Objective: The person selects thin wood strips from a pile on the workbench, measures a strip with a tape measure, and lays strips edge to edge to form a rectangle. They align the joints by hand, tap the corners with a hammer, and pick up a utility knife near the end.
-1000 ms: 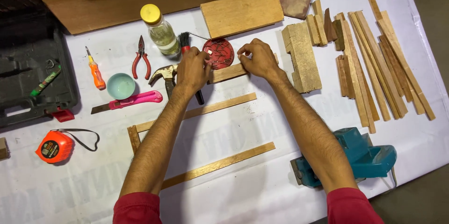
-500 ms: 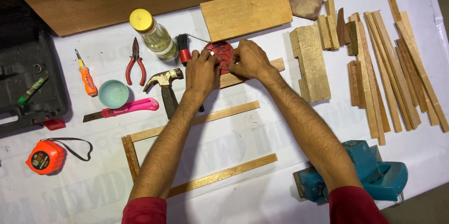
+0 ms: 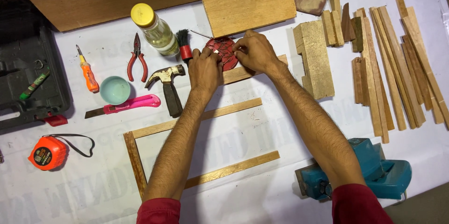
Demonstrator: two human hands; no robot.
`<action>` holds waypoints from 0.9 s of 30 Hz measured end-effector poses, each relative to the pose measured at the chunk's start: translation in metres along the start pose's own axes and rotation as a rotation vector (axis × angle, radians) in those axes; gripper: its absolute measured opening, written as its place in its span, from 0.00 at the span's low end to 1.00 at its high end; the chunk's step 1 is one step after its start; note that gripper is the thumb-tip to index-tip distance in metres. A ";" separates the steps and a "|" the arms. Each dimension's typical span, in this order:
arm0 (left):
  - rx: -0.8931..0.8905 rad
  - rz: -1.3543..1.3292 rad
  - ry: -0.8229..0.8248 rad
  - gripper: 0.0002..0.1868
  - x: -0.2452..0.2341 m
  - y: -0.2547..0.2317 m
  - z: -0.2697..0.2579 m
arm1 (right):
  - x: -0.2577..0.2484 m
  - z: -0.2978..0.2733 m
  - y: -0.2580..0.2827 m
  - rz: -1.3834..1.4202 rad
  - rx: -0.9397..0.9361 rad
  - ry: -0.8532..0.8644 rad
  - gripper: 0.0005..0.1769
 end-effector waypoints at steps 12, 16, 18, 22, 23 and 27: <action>0.010 0.012 -0.025 0.10 -0.001 0.000 0.000 | 0.013 -0.003 0.007 -0.049 0.012 0.033 0.11; 0.003 0.012 -0.012 0.10 0.004 0.002 0.001 | 0.013 -0.006 0.011 -0.067 -0.075 -0.009 0.08; -0.004 0.015 0.009 0.09 0.006 0.002 -0.001 | 0.013 -0.006 0.013 -0.096 -0.082 -0.017 0.07; 0.023 0.038 -0.029 0.10 0.007 0.003 -0.001 | 0.014 -0.004 0.011 -0.113 -0.069 0.000 0.08; 0.028 0.031 -0.034 0.10 0.005 0.001 -0.001 | 0.015 -0.003 0.011 -0.119 -0.065 0.030 0.09; 0.001 0.002 -0.017 0.10 0.003 0.001 -0.001 | 0.010 0.001 0.009 -0.103 0.064 0.110 0.11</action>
Point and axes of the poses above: each hand's wrist, its own z-axis towards the middle knuckle, its own x-axis out of the palm, y = z × x, the point moved 5 cm from there along z, towards the middle knuckle, and after that the axes turned 12 degrees about -y, right-handed, at the moved point
